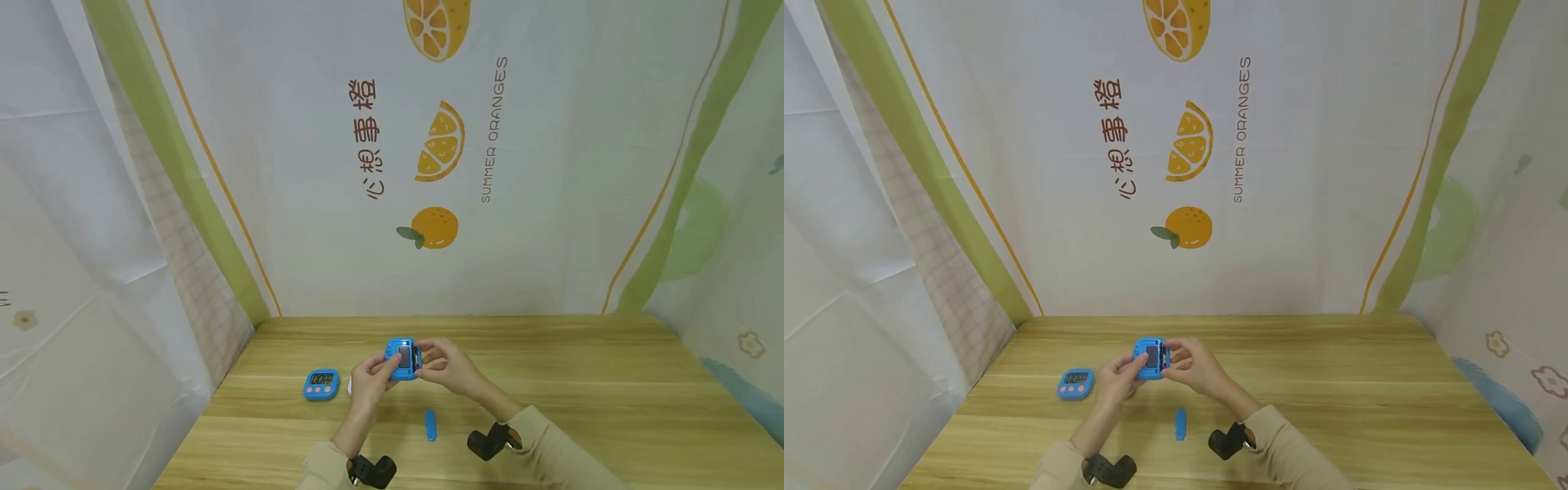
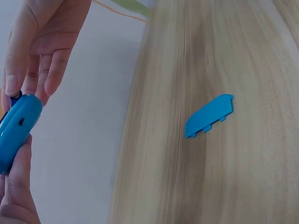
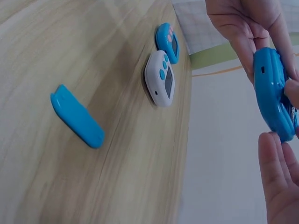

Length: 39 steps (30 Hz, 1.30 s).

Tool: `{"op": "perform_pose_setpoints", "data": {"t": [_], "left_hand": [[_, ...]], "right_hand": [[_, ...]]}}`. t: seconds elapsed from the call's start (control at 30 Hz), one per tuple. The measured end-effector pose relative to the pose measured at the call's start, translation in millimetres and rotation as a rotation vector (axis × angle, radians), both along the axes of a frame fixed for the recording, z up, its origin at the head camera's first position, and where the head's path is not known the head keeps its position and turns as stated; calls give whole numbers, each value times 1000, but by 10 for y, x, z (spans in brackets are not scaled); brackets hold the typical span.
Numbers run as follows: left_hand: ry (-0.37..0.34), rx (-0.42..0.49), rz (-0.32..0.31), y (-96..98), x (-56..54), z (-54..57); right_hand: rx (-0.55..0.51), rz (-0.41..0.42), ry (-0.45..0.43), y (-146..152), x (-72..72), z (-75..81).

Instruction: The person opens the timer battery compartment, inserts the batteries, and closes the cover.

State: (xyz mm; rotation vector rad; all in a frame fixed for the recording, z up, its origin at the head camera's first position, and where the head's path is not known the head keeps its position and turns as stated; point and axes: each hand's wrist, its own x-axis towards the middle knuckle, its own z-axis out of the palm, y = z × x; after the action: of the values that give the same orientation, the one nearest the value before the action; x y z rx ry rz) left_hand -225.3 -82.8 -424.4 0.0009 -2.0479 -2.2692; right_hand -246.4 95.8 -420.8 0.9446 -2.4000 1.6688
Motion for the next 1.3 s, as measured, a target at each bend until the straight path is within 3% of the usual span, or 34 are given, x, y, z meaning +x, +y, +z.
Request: {"op": "perform_pose_setpoints", "data": {"t": [0.2, 0.37, 0.6, 0.77, 0.93, 1.13, 1.3], "left_hand": [[-13, 2, -52, -2, -8, 0], [-9, 15, -74, 4, 17, 24], [-13, 34, -85, 13, 17, 24], [-6, 30, -100, 18, 29, 44], [4, 20, -102, 14, 24, 29], [9, 5, -106, -5, 8, -7], [-13, 4, -53, -37, 2, -14]], "right_hand": [[-17, 85, -44, 42, -32, 44], [14, 72, -43, 61, -46, 61], [28, 54, -46, 48, 118, 321], [-80, 116, -98, 75, -8, 205], [-101, 150, -178, 109, -134, 52], [-103, 136, -255, 116, -140, 11], [-74, 116, -252, 142, -131, -20]]}}
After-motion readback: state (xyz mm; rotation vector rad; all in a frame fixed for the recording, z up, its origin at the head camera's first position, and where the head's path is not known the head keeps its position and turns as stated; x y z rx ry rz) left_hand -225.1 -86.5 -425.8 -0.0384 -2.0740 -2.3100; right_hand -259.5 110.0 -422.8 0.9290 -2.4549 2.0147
